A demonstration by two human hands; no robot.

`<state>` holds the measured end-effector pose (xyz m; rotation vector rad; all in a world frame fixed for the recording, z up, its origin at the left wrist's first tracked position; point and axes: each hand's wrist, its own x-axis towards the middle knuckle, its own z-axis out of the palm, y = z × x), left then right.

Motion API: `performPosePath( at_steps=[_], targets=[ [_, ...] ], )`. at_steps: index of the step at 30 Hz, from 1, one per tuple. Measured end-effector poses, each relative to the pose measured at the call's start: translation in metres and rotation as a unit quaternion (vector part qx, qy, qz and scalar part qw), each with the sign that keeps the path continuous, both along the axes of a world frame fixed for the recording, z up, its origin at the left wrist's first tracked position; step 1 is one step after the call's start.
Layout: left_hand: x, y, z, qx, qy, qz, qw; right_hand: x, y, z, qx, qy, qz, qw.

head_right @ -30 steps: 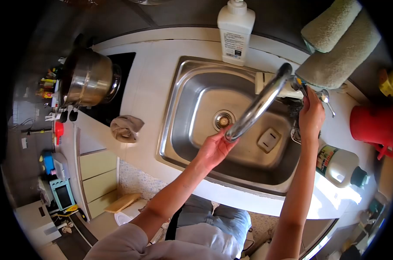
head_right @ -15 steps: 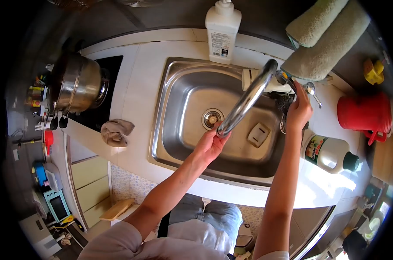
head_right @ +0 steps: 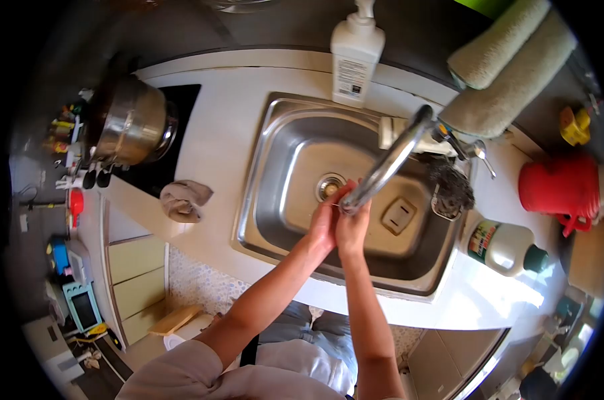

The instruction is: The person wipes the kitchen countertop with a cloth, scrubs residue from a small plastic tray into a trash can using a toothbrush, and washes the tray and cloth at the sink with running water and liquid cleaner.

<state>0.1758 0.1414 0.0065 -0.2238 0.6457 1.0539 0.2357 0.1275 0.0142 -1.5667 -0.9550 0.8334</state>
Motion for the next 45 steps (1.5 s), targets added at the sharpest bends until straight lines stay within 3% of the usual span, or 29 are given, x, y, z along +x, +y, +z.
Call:
performPosePath(
  at_steps=[1, 3, 5, 7, 8, 9, 11, 13, 14, 15, 16, 17, 18, 19, 20, 21, 23, 25, 26, 28, 30, 31, 34, 36, 39, 41, 43, 44, 45],
  targets=[
    [-0.008, -0.004, 0.002, 0.050, 0.011, -0.024, 0.998, -0.017, -0.005, -0.011, 0.066, -0.164, -0.013, 0.984],
    [-0.007, -0.012, 0.002, -0.024, 0.101, -0.029, 0.994, -0.021, -0.006, -0.032, -0.049, 0.027, 0.008, 0.998],
    [-0.008, -0.022, 0.007, -0.017, 0.167, -0.041, 0.985, -0.016, -0.001, -0.030, -0.165, 0.222, 0.044, 0.960],
    [0.000, -0.020, 0.023, 0.044, 0.322, -0.085, 0.942, -0.010, 0.006, -0.060, -0.142, 0.270, 0.060, 0.950],
    [-0.001, -0.019, 0.021, 0.102, 0.413, -0.155, 0.892, -0.012, 0.006, -0.078, -0.218, 0.320, 0.092, 0.917],
    [0.014, -0.031, -0.028, 0.215, 0.717, -0.179, 0.638, -0.010, 0.010, -0.094, -0.226, 0.400, 0.132, 0.878],
    [0.010, -0.040, -0.018, 0.319, 0.719, -0.158, 0.597, 0.003, 0.022, -0.133, -0.187, 0.568, 0.213, 0.773],
    [0.001, -0.046, 0.003, 0.309, 0.633, -0.163, 0.691, 0.018, 0.037, -0.171, -0.074, 0.734, 0.285, 0.611],
    [-0.007, -0.049, 0.010, 0.302, 0.586, -0.166, 0.733, 0.017, 0.040, -0.167, -0.044, 0.772, 0.240, 0.587],
    [-0.024, -0.051, 0.003, 0.292, 0.613, -0.160, 0.717, 0.016, 0.044, -0.163, -0.011, 0.806, 0.196, 0.558],
    [-0.045, -0.052, -0.002, 0.283, 0.636, -0.154, 0.701, 0.014, 0.046, -0.151, 0.004, 0.785, 0.209, 0.583],
    [-0.066, -0.047, 0.013, 0.205, 0.646, -0.072, 0.732, 0.014, 0.045, -0.140, 0.019, 0.761, 0.220, 0.610],
    [-0.094, -0.043, -0.007, 0.150, 0.753, -0.023, 0.640, 0.011, 0.043, -0.123, -0.038, 0.772, 0.118, 0.623],
    [-0.133, -0.039, -0.017, 0.076, 0.798, -0.019, 0.598, 0.003, 0.043, -0.104, -0.092, 0.773, 0.014, 0.628],
    [-0.181, -0.038, -0.044, 0.115, 0.776, 0.059, 0.617, -0.006, 0.041, -0.086, -0.127, 0.754, -0.043, 0.643],
    [-0.223, -0.032, -0.062, 0.129, 0.893, 0.128, 0.412, -0.016, 0.040, -0.068, -0.161, 0.730, -0.099, 0.657],
    [-0.288, -0.032, -0.049, 0.099, 0.988, 0.060, 0.103, -0.024, 0.030, -0.044, -0.195, 0.654, -0.129, 0.719],
    [-0.346, -0.035, -0.073, 0.100, 0.981, -0.007, 0.165, -0.012, 0.013, -0.057, -0.176, 0.705, -0.059, 0.685],
    [-0.344, -0.027, -0.063, 0.079, 0.983, -0.021, 0.166, -0.008, 0.007, -0.056, -0.166, 0.728, -0.022, 0.665],
    [-0.339, -0.009, -0.030, 0.034, 0.985, -0.048, 0.163, -0.010, 0.003, -0.043, -0.180, 0.617, -0.003, 0.766],
    [-0.283, 0.010, 0.028, 0.077, 0.927, 0.071, 0.361, -0.016, 0.006, -0.039, -0.206, 0.529, -0.015, 0.823],
    [-0.256, 0.013, 0.048, 0.094, 0.877, 0.128, 0.453, -0.009, 0.006, -0.043, -0.222, 0.501, 0.052, 0.835],
    [-0.201, 0.007, 0.077, 0.161, 0.750, 0.171, 0.618, 0.002, 0.006, -0.031, -0.230, 0.375, 0.196, 0.876],
    [-0.161, 0.005, 0.099, 0.138, 0.637, 0.163, 0.740, -0.019, 0.004, 0.020, -0.181, 0.246, 0.201, 0.931],
    [-0.119, 0.007, 0.114, 0.062, 0.429, 0.075, 0.898, -0.024, -0.009, 0.023, -0.092, 0.280, 0.302, 0.906],
    [-0.102, 0.013, 0.111, 0.017, 0.261, -0.018, 0.965, -0.022, -0.010, 0.009, -0.130, 0.272, 0.287, 0.909],
    [-0.095, 0.020, 0.090, -0.005, 0.227, -0.054, 0.972, -0.019, -0.013, -0.035, -0.123, 0.215, 0.130, 0.960],
    [-0.091, 0.022, 0.078, -0.017, 0.211, -0.072, 0.975, -0.008, -0.007, -0.007, -0.158, 0.337, 0.068, 0.926],
    [-0.087, 0.024, 0.071, -0.002, 0.225, -0.078, 0.971, -0.003, -0.004, -0.010, -0.149, 0.371, 0.030, 0.916]
  ],
)
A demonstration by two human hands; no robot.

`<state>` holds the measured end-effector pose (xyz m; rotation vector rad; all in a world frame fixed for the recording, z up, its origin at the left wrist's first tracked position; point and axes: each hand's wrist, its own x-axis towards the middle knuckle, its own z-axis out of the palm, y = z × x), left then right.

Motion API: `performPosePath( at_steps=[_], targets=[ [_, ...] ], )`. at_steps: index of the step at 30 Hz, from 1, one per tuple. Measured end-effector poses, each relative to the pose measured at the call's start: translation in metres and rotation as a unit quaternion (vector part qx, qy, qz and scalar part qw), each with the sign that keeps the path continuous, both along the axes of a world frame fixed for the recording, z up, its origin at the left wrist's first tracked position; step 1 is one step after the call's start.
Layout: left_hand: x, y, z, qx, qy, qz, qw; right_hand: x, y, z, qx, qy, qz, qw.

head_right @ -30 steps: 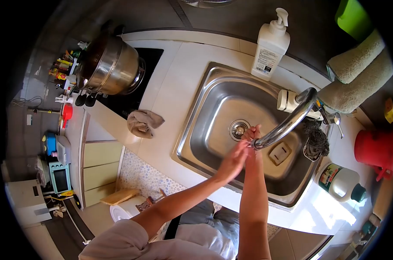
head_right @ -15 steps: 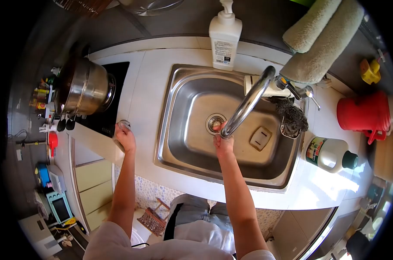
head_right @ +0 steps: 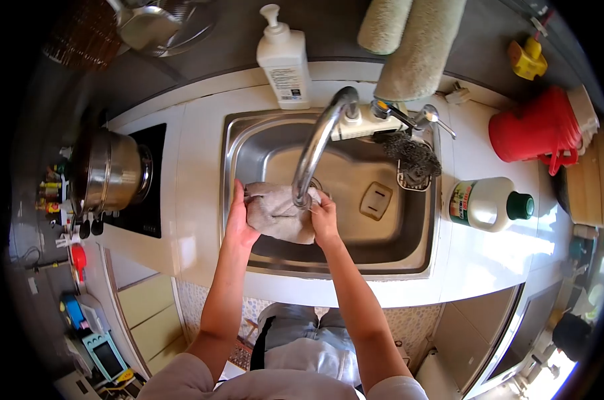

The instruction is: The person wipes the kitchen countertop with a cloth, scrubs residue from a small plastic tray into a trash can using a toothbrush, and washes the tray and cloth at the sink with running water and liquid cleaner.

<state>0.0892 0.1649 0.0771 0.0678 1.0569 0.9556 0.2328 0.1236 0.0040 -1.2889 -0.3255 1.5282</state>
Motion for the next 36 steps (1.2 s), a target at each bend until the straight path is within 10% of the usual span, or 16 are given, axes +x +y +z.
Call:
performPosePath(
  at_steps=[5, 12, 15, 21, 30, 31, 36],
  targets=[
    [0.040, -0.011, -0.078, 0.026, -0.003, -0.080, 0.996, -0.002, -0.006, 0.001, 0.032, 0.051, -0.100, 0.993],
    [0.064, -0.023, -0.153, -0.030, -0.070, -0.115, 0.990, 0.005, -0.005, 0.014, -0.093, -0.270, 0.085, 0.955],
    [0.077, -0.027, -0.118, -0.038, -0.003, -0.092, 0.995, 0.015, 0.009, 0.012, -0.088, -0.447, 0.229, 0.860],
    [0.053, -0.020, -0.092, -0.019, 0.099, -0.237, 0.966, 0.087, 0.043, 0.048, 0.192, -0.655, -0.020, 0.731],
    [0.027, -0.032, -0.034, 0.064, 0.227, -0.246, 0.940, 0.147, 0.091, 0.084, 0.049, -0.801, -0.148, 0.578],
    [0.024, -0.035, -0.021, 0.094, 0.243, -0.244, 0.934, 0.144, 0.089, 0.089, -0.011, -0.723, -0.062, 0.688],
    [0.019, -0.040, 0.018, 0.194, 0.288, -0.273, 0.897, 0.118, 0.079, 0.086, -0.054, -0.656, 0.008, 0.752]
  ],
)
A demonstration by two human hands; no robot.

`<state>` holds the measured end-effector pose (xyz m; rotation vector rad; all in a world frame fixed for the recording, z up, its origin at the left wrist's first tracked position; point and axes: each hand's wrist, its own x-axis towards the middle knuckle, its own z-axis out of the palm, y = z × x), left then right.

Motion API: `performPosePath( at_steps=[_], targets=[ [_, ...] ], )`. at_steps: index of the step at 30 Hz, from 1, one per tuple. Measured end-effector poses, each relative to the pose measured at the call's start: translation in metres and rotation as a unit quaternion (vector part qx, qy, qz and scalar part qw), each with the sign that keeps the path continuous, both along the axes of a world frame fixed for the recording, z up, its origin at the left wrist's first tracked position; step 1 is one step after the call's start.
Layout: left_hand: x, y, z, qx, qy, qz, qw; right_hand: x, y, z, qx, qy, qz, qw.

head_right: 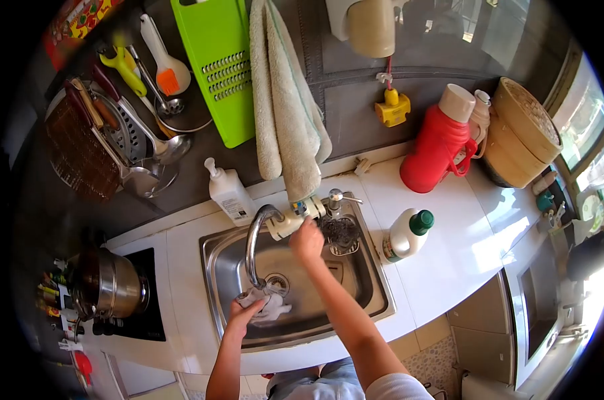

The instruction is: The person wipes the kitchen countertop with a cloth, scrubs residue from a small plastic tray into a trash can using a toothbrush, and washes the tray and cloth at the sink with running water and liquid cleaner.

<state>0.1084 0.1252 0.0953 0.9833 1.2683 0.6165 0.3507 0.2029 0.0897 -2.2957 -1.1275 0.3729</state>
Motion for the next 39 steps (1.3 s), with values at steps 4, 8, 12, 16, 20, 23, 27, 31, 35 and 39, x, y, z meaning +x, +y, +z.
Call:
performPosePath(
  at_steps=[4, 8, 12, 16, 20, 23, 27, 31, 35, 39],
  targets=[
    [-0.001, -0.003, 0.018, 0.074, 0.019, -0.004, 0.997, -0.014, -0.031, -0.010, 0.158, 0.161, 0.057, 0.972],
    [0.004, -0.004, 0.040, 0.191, -0.033, -0.029, 0.981, -0.065, -0.090, -0.053, 0.128, 0.318, 0.186, 0.921],
    [-0.009, 0.001, 0.053, 0.199, 0.007, -0.126, 0.972, -0.090, -0.122, -0.039, 0.037, 0.611, 0.371, 0.698],
    [-0.031, 0.004, 0.072, 0.189, -0.073, 0.043, 0.978, -0.079, -0.127, -0.049, 0.086, 0.407, 0.416, 0.809],
    [-0.035, 0.003, 0.078, 0.115, -0.081, 0.116, 0.983, -0.079, -0.122, -0.030, 0.141, 0.604, 0.261, 0.740],
    [-0.031, 0.005, 0.067, 0.170, -0.055, 0.043, 0.983, -0.106, -0.110, 0.015, 0.138, 0.571, 0.159, 0.794],
    [-0.014, 0.008, 0.058, 0.147, -0.022, 0.111, 0.983, -0.150, -0.109, 0.006, 0.228, 0.588, 0.139, 0.763],
    [-0.014, 0.002, 0.027, 0.065, -0.114, 0.080, 0.988, -0.172, -0.111, -0.015, 0.330, 0.260, 0.227, 0.879],
    [-0.051, 0.007, 0.019, 0.115, -0.129, 0.008, 0.985, -0.154, -0.121, -0.003, 0.265, 0.222, 0.254, 0.903],
    [-0.060, -0.002, 0.045, 0.149, -0.015, -0.044, 0.988, -0.163, -0.138, 0.008, 0.298, 0.279, 0.201, 0.890]
  ],
)
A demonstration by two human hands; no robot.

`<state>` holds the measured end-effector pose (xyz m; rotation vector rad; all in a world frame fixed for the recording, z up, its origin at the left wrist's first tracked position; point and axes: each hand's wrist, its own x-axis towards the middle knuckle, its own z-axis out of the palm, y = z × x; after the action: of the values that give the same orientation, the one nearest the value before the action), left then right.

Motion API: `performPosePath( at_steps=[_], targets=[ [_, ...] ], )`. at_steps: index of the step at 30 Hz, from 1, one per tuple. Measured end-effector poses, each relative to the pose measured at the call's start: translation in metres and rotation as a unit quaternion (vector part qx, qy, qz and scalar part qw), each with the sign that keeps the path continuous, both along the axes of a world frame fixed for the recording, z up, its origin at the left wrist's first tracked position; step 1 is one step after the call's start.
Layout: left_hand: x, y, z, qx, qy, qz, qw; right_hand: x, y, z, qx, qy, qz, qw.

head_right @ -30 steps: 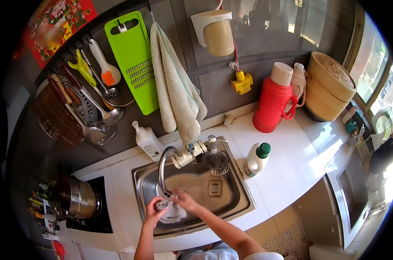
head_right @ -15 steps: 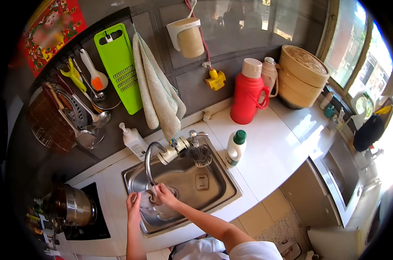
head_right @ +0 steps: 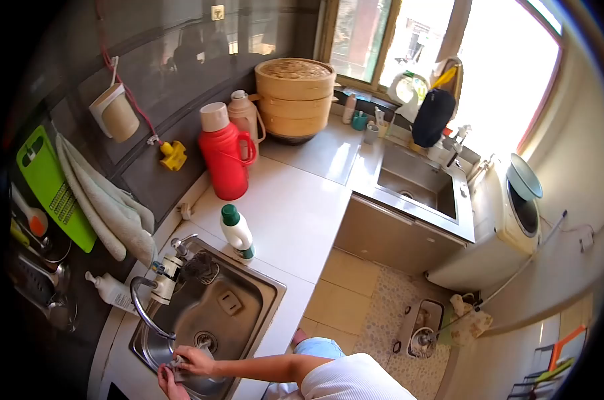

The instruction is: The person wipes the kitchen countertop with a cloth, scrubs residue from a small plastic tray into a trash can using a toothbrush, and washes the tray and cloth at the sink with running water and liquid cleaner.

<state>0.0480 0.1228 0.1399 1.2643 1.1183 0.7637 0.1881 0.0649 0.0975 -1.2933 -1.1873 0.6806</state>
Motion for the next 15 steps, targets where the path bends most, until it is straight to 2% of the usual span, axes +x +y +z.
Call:
performPosePath(
  at_steps=[1, 2, 3, 5, 8, 9, 10, 11, 13, 14, 15],
  targets=[
    [0.007, -0.014, 0.023, 0.007, 0.062, 0.014, 0.998, -0.007, 0.002, -0.004, 0.015, 0.056, 0.003, 0.998],
    [0.010, -0.015, 0.022, -0.016, 0.043, 0.041, 0.998, -0.014, 0.005, -0.007, 0.032, 0.111, 0.007, 0.993],
    [0.011, -0.016, 0.023, -0.015, 0.017, 0.023, 0.999, -0.021, 0.007, -0.010, 0.048, 0.166, 0.011, 0.985],
    [0.015, -0.016, 0.023, -0.015, -0.038, -0.012, 0.999, -0.026, 0.007, -0.012, 0.037, 0.090, 0.014, 0.995],
    [-0.006, 0.006, -0.012, -0.109, -0.169, 0.014, 0.979, -0.019, 0.015, -0.020, 0.077, 0.039, 0.075, 0.993],
    [-0.010, 0.010, -0.022, -0.132, -0.219, 0.014, 0.967, -0.014, 0.016, -0.016, 0.023, 0.029, 0.097, 0.995],
    [-0.002, 0.010, -0.011, -0.195, -0.197, 0.036, 0.960, -0.010, 0.016, -0.005, -0.033, 0.021, 0.120, 0.992],
    [0.005, 0.004, -0.006, -0.139, -0.180, 0.073, 0.971, -0.009, 0.016, 0.001, -0.088, 0.014, 0.143, 0.986],
    [0.013, -0.010, 0.001, -0.022, -0.141, 0.147, 0.979, -0.015, 0.023, -0.009, -0.051, 0.020, 0.034, 0.998],
    [0.009, -0.012, -0.004, -0.118, -0.133, 0.178, 0.968, -0.019, 0.031, -0.023, -0.050, 0.041, -0.001, 0.998],
    [0.008, -0.012, -0.012, -0.154, -0.133, 0.191, 0.960, -0.025, 0.038, -0.038, -0.049, 0.062, -0.036, 0.996]
  ],
)
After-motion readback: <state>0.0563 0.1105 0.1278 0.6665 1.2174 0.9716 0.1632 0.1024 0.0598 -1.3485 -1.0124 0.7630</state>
